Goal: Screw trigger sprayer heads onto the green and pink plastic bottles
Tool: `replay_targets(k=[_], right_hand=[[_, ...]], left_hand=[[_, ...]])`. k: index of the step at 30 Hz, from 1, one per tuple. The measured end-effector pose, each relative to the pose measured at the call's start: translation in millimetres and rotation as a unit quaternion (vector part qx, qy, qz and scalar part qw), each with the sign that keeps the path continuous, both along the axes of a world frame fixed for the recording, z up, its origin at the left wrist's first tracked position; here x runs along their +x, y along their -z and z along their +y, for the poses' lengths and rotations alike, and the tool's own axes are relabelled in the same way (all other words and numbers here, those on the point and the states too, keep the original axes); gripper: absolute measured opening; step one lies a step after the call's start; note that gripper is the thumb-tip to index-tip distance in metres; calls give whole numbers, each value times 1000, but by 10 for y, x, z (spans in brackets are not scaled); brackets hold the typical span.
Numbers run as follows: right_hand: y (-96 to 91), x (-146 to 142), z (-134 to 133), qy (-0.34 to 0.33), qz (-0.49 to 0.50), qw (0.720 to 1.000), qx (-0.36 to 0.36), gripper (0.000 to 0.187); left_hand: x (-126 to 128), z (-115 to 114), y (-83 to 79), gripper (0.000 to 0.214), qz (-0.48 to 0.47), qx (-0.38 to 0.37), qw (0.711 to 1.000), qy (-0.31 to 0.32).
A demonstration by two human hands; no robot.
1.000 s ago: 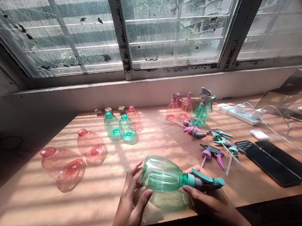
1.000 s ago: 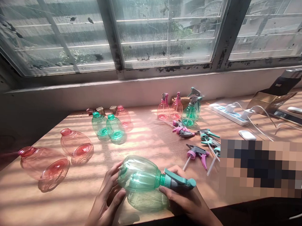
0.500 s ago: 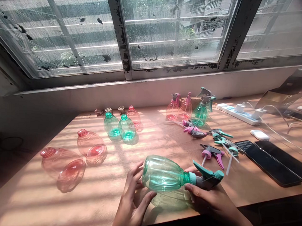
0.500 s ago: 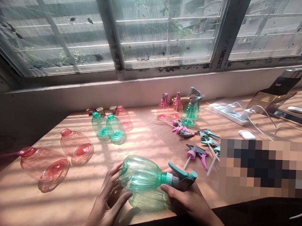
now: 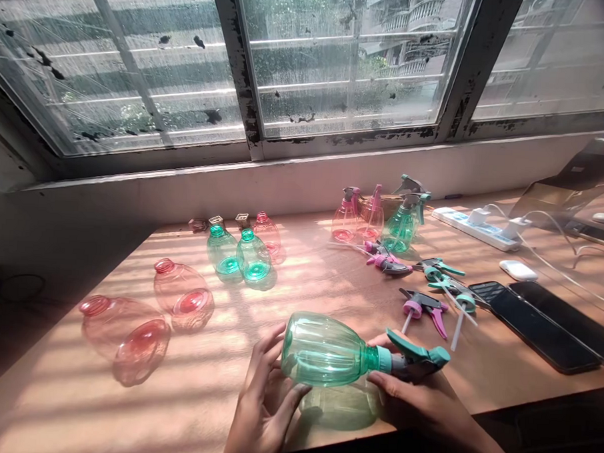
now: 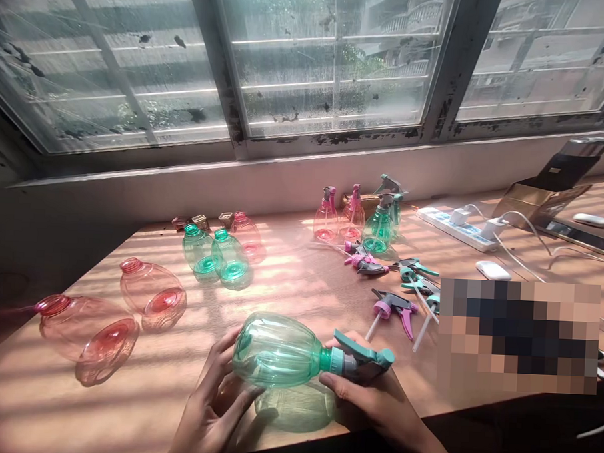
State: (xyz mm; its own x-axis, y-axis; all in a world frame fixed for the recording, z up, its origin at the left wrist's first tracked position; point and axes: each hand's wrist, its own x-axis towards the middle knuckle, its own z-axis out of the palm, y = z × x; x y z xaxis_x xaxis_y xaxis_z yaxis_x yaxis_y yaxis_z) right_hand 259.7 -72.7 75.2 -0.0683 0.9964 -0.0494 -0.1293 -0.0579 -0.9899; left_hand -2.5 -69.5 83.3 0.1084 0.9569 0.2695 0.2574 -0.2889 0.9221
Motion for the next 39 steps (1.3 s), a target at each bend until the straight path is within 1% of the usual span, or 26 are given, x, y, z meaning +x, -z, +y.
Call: replay_targets(k=[2, 5, 8, 10, 12, 14, 17, 19, 22, 23, 25, 28, 29, 31, 33, 35, 37, 39], right_hand=[[-41, -20, -1, 1, -34, 999, 16, 25], [-101, -29, 5, -16, -78, 996, 33, 20], [-109, -13, 7, -27, -93, 994, 42, 19], [-89, -4, 2, -27, -76, 996, 31, 23], [-66, -4, -5, -20, -36, 999, 0, 30], [-56, -11, -8, -11, -10, 1000, -19, 33], [-68, -15, 0, -13, -45, 999, 24, 29], [-78, -6, 10, -19, -77, 996, 48, 26], [-76, 5, 16, -28, -102, 993, 50, 25], [-71, 3, 14, -30, -100, 994, 45, 25], [-58, -14, 6, -25, -61, 998, 19, 28], [-42, -47, -7, 8, 11, 1000, -19, 36], [-42, -51, -9, 18, 13, 1000, -15, 36], [-59, -45, -8, 21, -21, 999, 18, 33], [-91, -26, -4, 4, -62, 997, 50, 28], [-122, -8, -1, -21, -81, 994, 68, 24], [-132, -4, -1, -29, -79, 994, 71, 21], [-110, -15, -4, -15, -70, 996, 56, 25]], left_hand=[[9, -9, -28, 46, -5, -9, 1000, 1], [30, -18, -51, 40, -66, -31, 997, -24], [38, -11, -34, 40, -76, -50, 995, -34], [38, -3, -16, 40, -61, -44, 997, -30], [40, 0, -6, 40, -52, -26, 998, -28], [48, -6, -12, 40, -44, -10, 999, -29], [60, -22, -44, 47, -41, -17, 999, -25], [60, -28, -62, 49, -57, -34, 998, -23], [44, -17, -51, 43, -75, -58, 995, -20], [36, -10, -36, 41, -73, -61, 995, -18], [23, 2, 3, 39, -67, -54, 996, -15], [17, 3, 37, 36, -52, -21, 998, -22], [19, -2, 34, 36, -42, -17, 999, -18], [28, -18, 7, 40, -32, -25, 999, -5], [40, -33, -30, 43, -50, -40, 998, 1], [50, -40, -56, 39, -84, -51, 995, -7], [51, -32, -60, 34, -100, -58, 993, -19], [43, -16, -46, 35, -95, -59, 993, -23]])
